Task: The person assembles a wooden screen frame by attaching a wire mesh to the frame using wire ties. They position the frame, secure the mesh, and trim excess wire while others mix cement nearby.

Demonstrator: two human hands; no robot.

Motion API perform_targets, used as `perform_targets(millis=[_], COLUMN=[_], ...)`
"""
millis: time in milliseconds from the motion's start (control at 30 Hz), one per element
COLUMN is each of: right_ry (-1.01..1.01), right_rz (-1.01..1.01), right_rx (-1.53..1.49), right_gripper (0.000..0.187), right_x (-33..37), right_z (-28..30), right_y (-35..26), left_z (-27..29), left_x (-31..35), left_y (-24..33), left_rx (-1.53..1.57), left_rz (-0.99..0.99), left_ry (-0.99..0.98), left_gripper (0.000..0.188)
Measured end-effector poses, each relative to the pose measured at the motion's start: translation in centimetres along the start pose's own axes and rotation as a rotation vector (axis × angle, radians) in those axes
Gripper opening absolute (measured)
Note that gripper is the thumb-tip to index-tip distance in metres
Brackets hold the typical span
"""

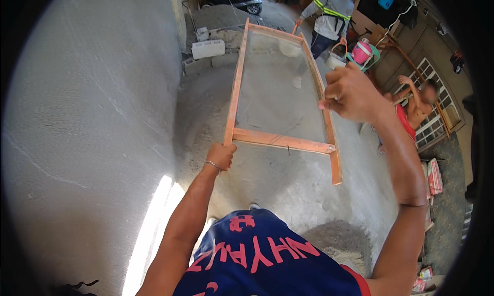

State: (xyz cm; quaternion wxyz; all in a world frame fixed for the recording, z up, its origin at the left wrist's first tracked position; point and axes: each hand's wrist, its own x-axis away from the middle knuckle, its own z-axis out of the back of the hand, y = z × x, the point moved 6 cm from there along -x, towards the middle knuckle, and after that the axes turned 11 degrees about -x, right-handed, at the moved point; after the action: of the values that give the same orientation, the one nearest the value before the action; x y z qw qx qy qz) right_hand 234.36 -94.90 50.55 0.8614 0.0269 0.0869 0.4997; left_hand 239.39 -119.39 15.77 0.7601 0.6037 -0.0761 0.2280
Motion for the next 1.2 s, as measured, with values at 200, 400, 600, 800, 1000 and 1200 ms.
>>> perform_targets(millis=[200, 400, 600, 800, 1000, 1200], right_ry=[-0.092, -0.183, -0.112, -0.174, -0.17, -0.129], right_rz=[-0.135, -0.185, -0.199, -0.294, -0.228, -0.199], right_rx=[0.078, 0.1, 0.13, 0.089, 0.077, 0.019], right_gripper=[0.023, 0.021, 0.021, 0.022, 0.017, 0.02], right_x=[6.3, 7.5, 6.0, 5.0, 3.0, 1.0], right_z=[-9.1, -11.8, -12.8, -14.1, -14.9, -15.3], right_y=[1.9, 3.4, 5.1, 7.9, 8.1, 8.5], left_z=[0.0, -1.8, -3.8, -4.1, -3.1, -2.5], left_x=[0.1, -0.5, -1.2, -1.6, -2.5, -2.2], left_y=[-2.9, -5.0, -3.6, -3.2, -3.4, -2.6], left_rx=[0.026, 0.143, 0.241, 0.229, 0.147, 0.244], left_rz=[0.036, 0.127, 0.178, 0.177, 0.12, 0.111], left_ry=[0.019, -0.074, -0.09, -0.044, 0.0, 0.093], left_gripper=[0.025, 0.024, 0.019, 0.019, 0.017, 0.018])
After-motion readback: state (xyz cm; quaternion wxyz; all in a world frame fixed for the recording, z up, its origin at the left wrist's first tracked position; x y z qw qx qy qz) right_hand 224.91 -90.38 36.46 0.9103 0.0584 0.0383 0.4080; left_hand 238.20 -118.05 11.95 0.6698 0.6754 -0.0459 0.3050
